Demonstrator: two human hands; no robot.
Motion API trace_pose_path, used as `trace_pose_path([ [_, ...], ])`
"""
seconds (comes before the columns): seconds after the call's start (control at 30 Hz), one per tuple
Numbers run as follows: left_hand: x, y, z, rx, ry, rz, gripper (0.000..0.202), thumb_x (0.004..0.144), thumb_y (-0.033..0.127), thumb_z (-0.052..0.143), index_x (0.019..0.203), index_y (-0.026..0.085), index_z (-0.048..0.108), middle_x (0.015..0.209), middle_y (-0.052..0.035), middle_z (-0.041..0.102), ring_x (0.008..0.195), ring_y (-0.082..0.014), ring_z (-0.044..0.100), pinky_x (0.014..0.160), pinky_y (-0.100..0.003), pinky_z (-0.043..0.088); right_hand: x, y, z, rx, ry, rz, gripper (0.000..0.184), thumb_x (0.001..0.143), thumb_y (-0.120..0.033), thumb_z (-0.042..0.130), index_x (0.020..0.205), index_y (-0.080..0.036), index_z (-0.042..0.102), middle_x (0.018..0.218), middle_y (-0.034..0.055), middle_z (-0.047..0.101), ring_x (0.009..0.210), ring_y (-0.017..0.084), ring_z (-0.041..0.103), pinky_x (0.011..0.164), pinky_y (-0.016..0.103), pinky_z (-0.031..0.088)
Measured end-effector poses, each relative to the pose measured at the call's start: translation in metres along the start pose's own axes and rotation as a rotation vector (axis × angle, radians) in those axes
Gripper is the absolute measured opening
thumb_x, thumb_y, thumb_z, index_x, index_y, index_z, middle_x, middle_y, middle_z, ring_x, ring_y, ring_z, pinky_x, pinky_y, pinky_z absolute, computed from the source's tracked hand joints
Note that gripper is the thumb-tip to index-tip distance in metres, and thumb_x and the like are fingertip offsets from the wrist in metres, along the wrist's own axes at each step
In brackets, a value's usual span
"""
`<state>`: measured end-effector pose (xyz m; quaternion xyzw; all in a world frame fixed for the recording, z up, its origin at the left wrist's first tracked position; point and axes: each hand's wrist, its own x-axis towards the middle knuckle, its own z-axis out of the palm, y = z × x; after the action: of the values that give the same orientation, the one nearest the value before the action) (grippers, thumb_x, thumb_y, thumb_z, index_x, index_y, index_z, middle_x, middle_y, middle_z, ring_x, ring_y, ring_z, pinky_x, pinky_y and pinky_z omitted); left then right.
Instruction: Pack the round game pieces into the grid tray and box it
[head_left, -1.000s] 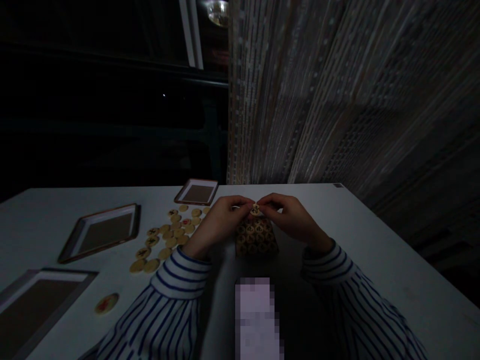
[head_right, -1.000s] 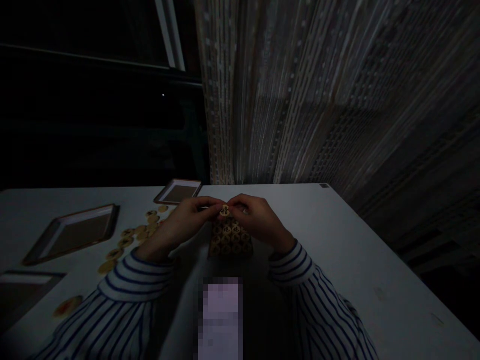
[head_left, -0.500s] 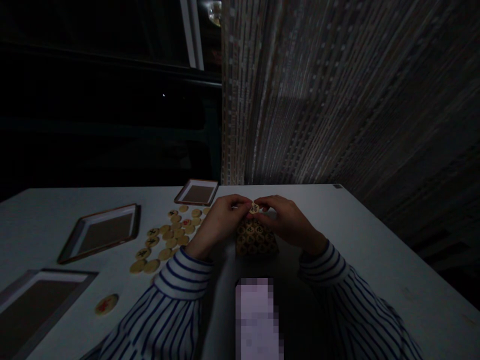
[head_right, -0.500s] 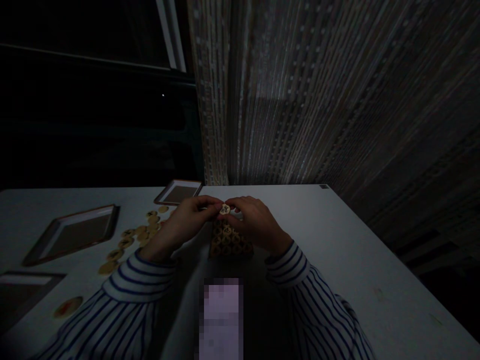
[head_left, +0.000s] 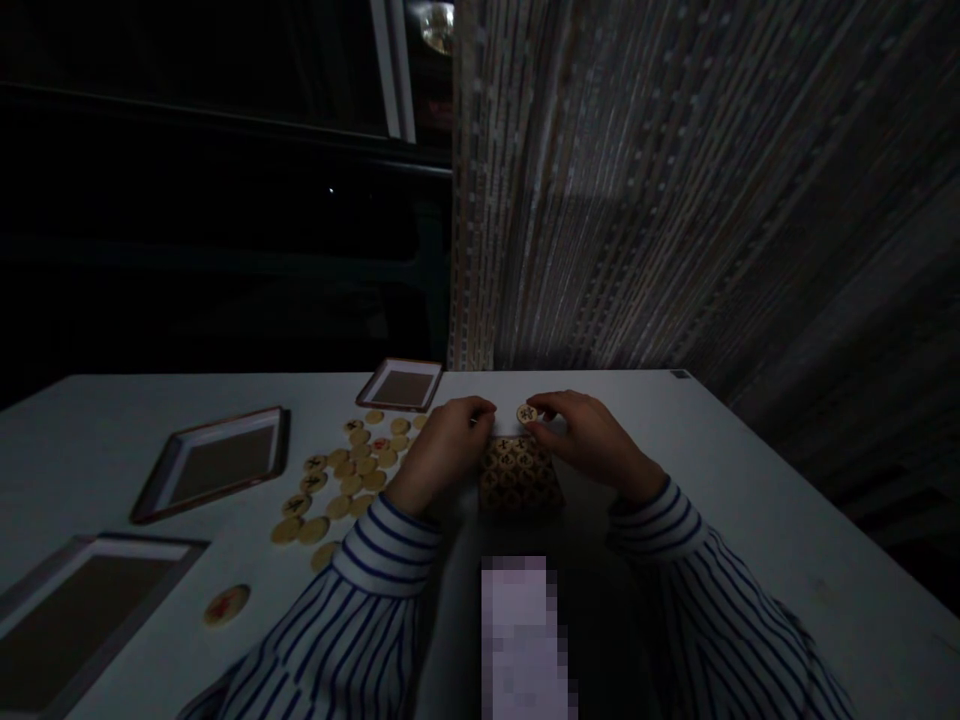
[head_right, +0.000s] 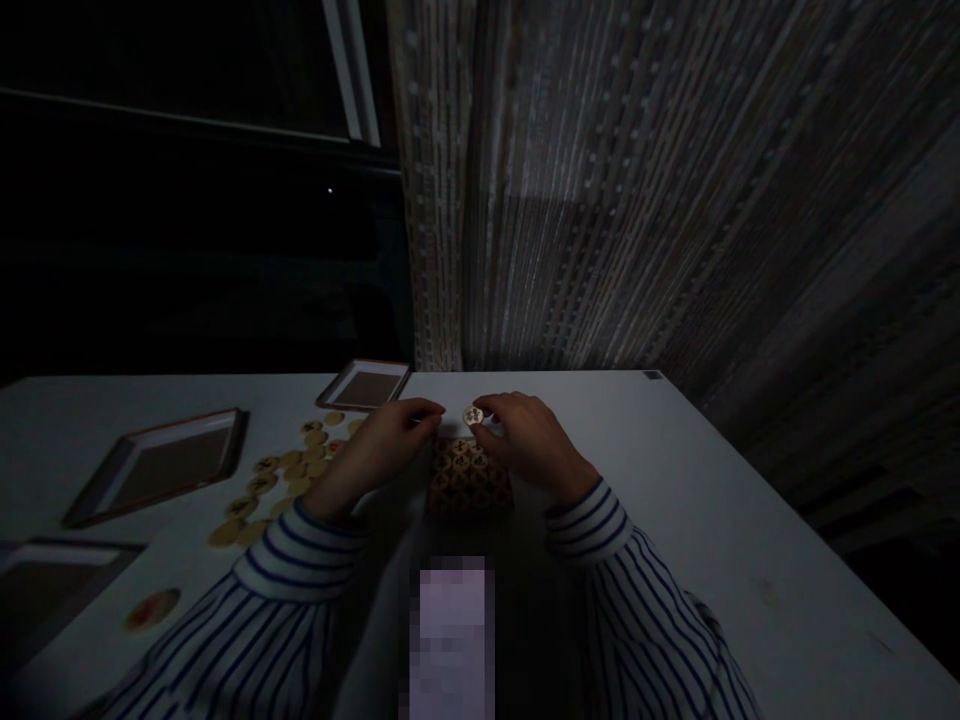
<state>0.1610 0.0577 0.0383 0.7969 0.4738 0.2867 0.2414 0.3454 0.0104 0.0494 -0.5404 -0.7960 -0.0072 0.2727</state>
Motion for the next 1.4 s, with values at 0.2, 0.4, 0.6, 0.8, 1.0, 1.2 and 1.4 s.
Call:
trace_pose_path([
  [0.2, -0.002, -0.001, 0.002, 0.212, -0.038, -0.034, 0.032, 0.082, 0.025, 0.038, 0.100, 0.015, 0.063, 0.102, -0.0095, 0.066, 0.097, -0.0214, 0.059, 0.086, -0.031, 0.043, 0.001, 0.011, 0.001, -0.012, -0.040, 0.059, 0.027, 0.079, -0.031, 0.054, 0.102, -0.017, 0.061, 0.090, 0.0053, 0.067, 0.082, 0.017, 0.059, 0.076, 0.029, 0.043],
  [0.4, -0.002, -0.009, 0.011, 0.290, -0.122, -0.042, 0.036, 0.084, 0.024, 0.035, 0.108, 0.012, 0.059, 0.106, -0.0131, 0.064, 0.100, -0.0219, 0.058, 0.086, -0.030, 0.042, 0.004, 0.019, 0.001, -0.027, -0.108, 0.083, 0.028, 0.081, -0.033, 0.051, 0.102, -0.018, 0.061, 0.091, 0.0054, 0.067, 0.082, 0.016, 0.060, 0.075, 0.027, 0.042],
  [0.6, -0.002, -0.014, 0.015, 0.352, -0.217, -0.078, 0.035, 0.084, 0.022, 0.033, 0.104, 0.013, 0.060, 0.103, -0.0160, 0.064, 0.101, -0.0235, 0.058, 0.083, -0.032, 0.042, 0.005, 0.026, 0.005, -0.106, -0.234, 0.133, 0.028, 0.082, -0.035, 0.049, 0.101, -0.018, 0.061, 0.089, 0.0052, 0.067, 0.082, 0.016, 0.060, 0.072, 0.025, 0.041],
  [0.8, -0.002, -0.018, 0.018, 0.354, -0.250, -0.072, 0.033, 0.084, 0.021, 0.034, 0.104, 0.014, 0.059, 0.101, -0.0160, 0.065, 0.100, -0.0226, 0.059, 0.081, -0.030, 0.042, 0.003, 0.031, 0.011, -0.156, -0.322, 0.128, 0.027, 0.082, -0.034, 0.048, 0.099, -0.020, 0.063, 0.092, 0.0053, 0.068, 0.082, 0.017, 0.061, 0.069, 0.024, 0.040],
  [1.0, -0.001, -0.018, 0.018, 0.341, -0.241, -0.068, 0.033, 0.084, 0.022, 0.034, 0.104, 0.013, 0.059, 0.102, -0.0162, 0.065, 0.101, -0.0226, 0.058, 0.082, -0.030, 0.042, 0.001, 0.033, 0.014, -0.202, -0.382, 0.103, 0.026, 0.080, -0.036, 0.050, 0.096, -0.020, 0.064, 0.090, 0.0058, 0.068, 0.082, 0.018, 0.060, 0.066, 0.025, 0.038],
  [1.2, -0.003, -0.016, 0.017, 0.303, -0.241, -0.041, 0.033, 0.085, 0.023, 0.034, 0.103, 0.014, 0.060, 0.103, -0.0157, 0.065, 0.099, -0.0227, 0.059, 0.081, -0.030, 0.042, 0.001, 0.033, 0.015, -0.234, -0.404, 0.105, 0.029, 0.081, -0.037, 0.048, 0.097, -0.019, 0.064, 0.092, 0.0064, 0.067, 0.083, 0.019, 0.059, 0.066, 0.026, 0.038],
  [1.4, -0.003, -0.016, 0.017, 0.290, -0.241, -0.047, 0.033, 0.084, 0.023, 0.035, 0.103, 0.015, 0.061, 0.101, -0.0142, 0.065, 0.098, -0.0220, 0.059, 0.081, -0.029, 0.041, 0.001, 0.034, 0.017, -0.245, -0.427, 0.110, 0.027, 0.081, -0.034, 0.048, 0.096, -0.019, 0.065, 0.093, 0.0067, 0.067, 0.084, 0.019, 0.059, 0.067, 0.026, 0.038],
])
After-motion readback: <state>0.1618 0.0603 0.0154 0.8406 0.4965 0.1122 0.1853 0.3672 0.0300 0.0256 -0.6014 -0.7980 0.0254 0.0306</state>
